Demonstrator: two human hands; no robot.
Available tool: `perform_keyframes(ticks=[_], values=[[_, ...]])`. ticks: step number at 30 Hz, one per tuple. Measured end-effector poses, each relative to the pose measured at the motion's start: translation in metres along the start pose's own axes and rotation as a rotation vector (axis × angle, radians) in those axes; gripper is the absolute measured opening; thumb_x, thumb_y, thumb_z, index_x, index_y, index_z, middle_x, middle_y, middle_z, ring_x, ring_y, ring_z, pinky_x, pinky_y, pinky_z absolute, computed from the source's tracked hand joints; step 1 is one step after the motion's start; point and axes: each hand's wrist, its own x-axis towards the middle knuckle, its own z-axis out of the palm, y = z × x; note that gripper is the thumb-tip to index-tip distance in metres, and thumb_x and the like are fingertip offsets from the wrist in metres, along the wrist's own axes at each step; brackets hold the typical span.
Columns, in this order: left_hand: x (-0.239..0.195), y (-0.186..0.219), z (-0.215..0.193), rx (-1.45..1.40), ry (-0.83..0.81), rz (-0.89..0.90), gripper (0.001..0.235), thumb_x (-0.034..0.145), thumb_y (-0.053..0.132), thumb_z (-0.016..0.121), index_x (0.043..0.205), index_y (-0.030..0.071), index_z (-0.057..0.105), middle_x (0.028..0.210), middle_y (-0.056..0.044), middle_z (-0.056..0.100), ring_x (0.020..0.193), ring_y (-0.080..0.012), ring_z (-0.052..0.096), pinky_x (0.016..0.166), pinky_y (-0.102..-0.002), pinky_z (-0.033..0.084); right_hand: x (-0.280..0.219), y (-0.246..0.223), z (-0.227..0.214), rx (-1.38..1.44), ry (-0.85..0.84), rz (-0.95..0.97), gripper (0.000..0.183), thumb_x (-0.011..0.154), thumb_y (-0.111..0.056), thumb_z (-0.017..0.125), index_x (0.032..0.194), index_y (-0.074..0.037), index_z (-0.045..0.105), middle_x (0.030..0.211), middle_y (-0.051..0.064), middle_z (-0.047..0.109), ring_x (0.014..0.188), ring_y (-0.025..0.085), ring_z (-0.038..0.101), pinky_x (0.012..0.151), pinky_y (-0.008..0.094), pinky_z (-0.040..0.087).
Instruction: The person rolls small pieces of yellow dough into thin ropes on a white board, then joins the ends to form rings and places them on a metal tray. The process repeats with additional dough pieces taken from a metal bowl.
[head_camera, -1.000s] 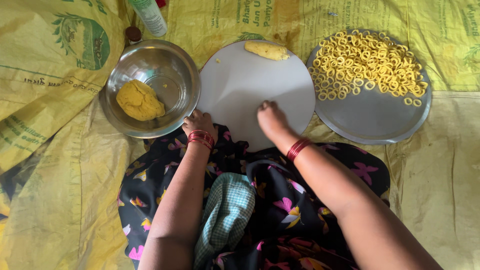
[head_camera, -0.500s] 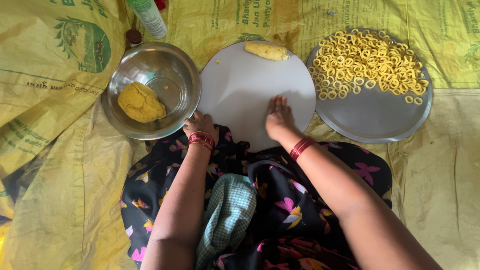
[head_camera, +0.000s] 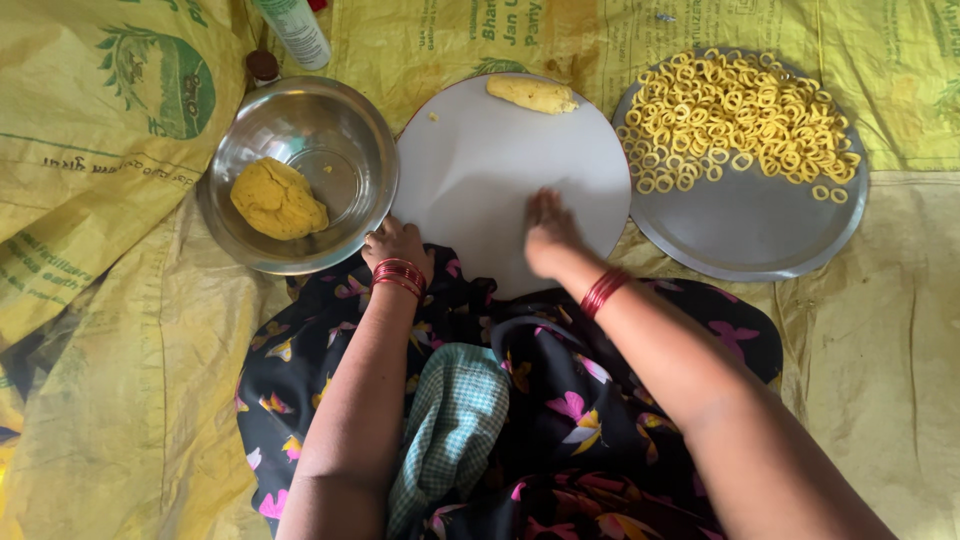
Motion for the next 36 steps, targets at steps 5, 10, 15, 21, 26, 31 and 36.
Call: perform_keyframes(ticks=[5, 10, 15, 21, 26, 31, 36], values=[[-0.001, 0.001, -0.001, 0.021, 0.001, 0.002, 0.060, 0.090, 0.051, 0.069, 0.135, 0.013, 0.059, 0.151, -0.019, 0.035, 0.131, -0.0456, 0.047, 0.101, -0.052, 0.048, -0.008, -0.024, 0.009, -0.017, -0.105, 0.057, 0.082, 0.092, 0.003, 0.041, 0.162, 0.008, -0.002, 0.168, 0.030, -0.009, 0.156, 0.043, -0.005, 0.125, 0.049, 0.009], [-0.004, 0.000, -0.004, 0.000, -0.009, 0.008, 0.059, 0.091, 0.051, 0.069, 0.135, 0.012, 0.059, 0.154, -0.019, 0.031, 0.130, -0.0457, 0.048, 0.099, -0.051, 0.049, 0.013, 0.023, -0.028, 0.116, -0.011, 0.293, 0.074, 0.098, -0.007, 0.032, 0.161, 0.000, -0.005, 0.170, 0.019, -0.010, 0.158, 0.034, -0.006, 0.127, 0.047, 0.006], [-0.001, 0.001, -0.003, 0.016, -0.013, 0.000, 0.060, 0.090, 0.051, 0.069, 0.135, 0.012, 0.059, 0.153, -0.020, 0.032, 0.130, -0.0455, 0.048, 0.100, -0.050, 0.048, 0.000, 0.000, -0.015, -0.004, -0.034, 0.052, 0.076, 0.093, 0.005, 0.025, 0.161, -0.001, -0.008, 0.169, 0.020, -0.014, 0.156, 0.035, -0.006, 0.127, 0.044, 0.007], [0.001, 0.001, 0.000, 0.024, -0.004, 0.006, 0.061, 0.090, 0.051, 0.069, 0.136, 0.012, 0.058, 0.150, -0.019, 0.036, 0.129, -0.0448, 0.049, 0.099, -0.051, 0.049, -0.016, -0.034, -0.008, -0.013, -0.142, 0.024, 0.083, 0.091, -0.001, 0.040, 0.161, 0.002, -0.005, 0.169, 0.024, -0.011, 0.158, 0.038, -0.006, 0.127, 0.050, 0.007], [-0.001, 0.001, -0.003, -0.003, 0.007, 0.002, 0.060, 0.089, 0.051, 0.070, 0.132, 0.011, 0.060, 0.147, -0.019, 0.038, 0.127, -0.0444, 0.049, 0.096, -0.051, 0.049, 0.009, 0.022, -0.040, 0.093, -0.064, 0.260, 0.080, 0.095, -0.005, 0.038, 0.161, -0.002, -0.006, 0.170, 0.018, -0.011, 0.158, 0.033, -0.006, 0.127, 0.050, 0.005], [0.000, 0.001, -0.002, -0.007, 0.022, 0.013, 0.058, 0.088, 0.050, 0.071, 0.132, 0.012, 0.062, 0.144, -0.016, 0.042, 0.128, -0.0433, 0.049, 0.099, -0.051, 0.049, 0.020, 0.025, -0.022, -0.057, -0.018, 0.101, 0.082, 0.092, 0.000, 0.037, 0.162, -0.003, -0.004, 0.170, 0.019, -0.009, 0.158, 0.034, -0.004, 0.126, 0.050, 0.005], [0.002, 0.002, -0.001, 0.005, 0.017, 0.010, 0.061, 0.087, 0.051, 0.072, 0.133, 0.012, 0.060, 0.142, -0.016, 0.043, 0.126, -0.0439, 0.049, 0.097, -0.051, 0.049, 0.010, -0.018, 0.008, -0.030, -0.001, -0.085, 0.083, 0.090, 0.001, 0.041, 0.164, 0.006, 0.003, 0.170, 0.030, 0.000, 0.158, 0.043, 0.002, 0.125, 0.052, 0.010]])
